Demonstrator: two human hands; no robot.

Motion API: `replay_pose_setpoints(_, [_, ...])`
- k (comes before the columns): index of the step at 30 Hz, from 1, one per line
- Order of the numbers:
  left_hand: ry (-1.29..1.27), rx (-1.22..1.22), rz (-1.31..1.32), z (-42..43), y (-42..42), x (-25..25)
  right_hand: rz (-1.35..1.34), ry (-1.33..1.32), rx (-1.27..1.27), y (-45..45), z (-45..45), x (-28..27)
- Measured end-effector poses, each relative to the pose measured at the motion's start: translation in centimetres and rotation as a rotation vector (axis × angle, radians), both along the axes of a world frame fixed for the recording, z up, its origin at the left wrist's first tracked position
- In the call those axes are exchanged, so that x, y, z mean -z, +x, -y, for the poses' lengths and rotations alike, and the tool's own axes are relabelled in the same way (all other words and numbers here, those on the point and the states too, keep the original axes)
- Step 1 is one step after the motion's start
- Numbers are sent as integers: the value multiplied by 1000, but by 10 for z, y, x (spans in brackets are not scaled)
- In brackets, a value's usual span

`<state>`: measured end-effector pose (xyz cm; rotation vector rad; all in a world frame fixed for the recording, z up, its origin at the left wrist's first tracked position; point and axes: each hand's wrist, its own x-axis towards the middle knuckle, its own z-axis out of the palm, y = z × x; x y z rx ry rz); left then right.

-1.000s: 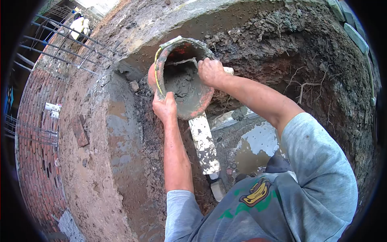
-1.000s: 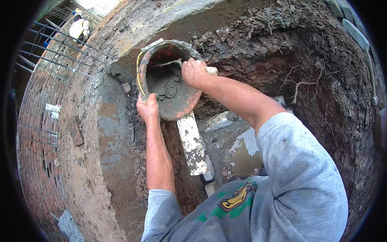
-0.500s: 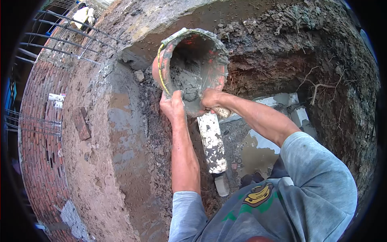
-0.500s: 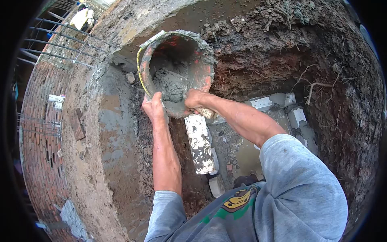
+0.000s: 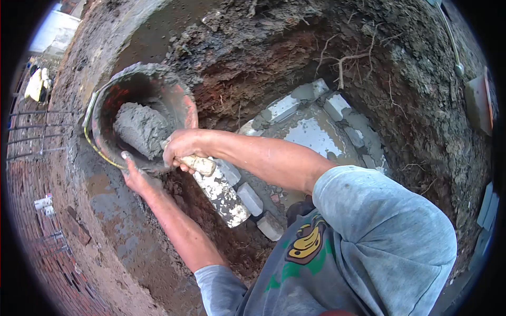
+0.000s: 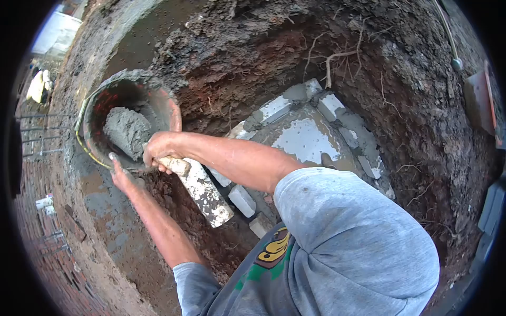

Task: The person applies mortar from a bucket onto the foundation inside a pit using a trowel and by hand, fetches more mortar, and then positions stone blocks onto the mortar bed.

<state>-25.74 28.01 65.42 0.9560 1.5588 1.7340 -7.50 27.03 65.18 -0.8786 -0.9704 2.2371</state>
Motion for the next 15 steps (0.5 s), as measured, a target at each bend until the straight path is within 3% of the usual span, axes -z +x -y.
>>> replay_pose_setpoints(2, [27, 16, 44, 4, -1, -5, 127, 89, 70, 16, 10, -1])
replay_pose_setpoints(6, [45, -91, -43, 5, -2, -6, 152, 25, 90, 72, 51, 12])
replay_pose_setpoints(14, [4, 111, -314, 18, 24, -56, 446, -174, 250, 222, 191, 54])
replay_pose_setpoints(15, [-6, 168, -254, 23, 35, -65, 508, -193, 251, 238, 209, 58])
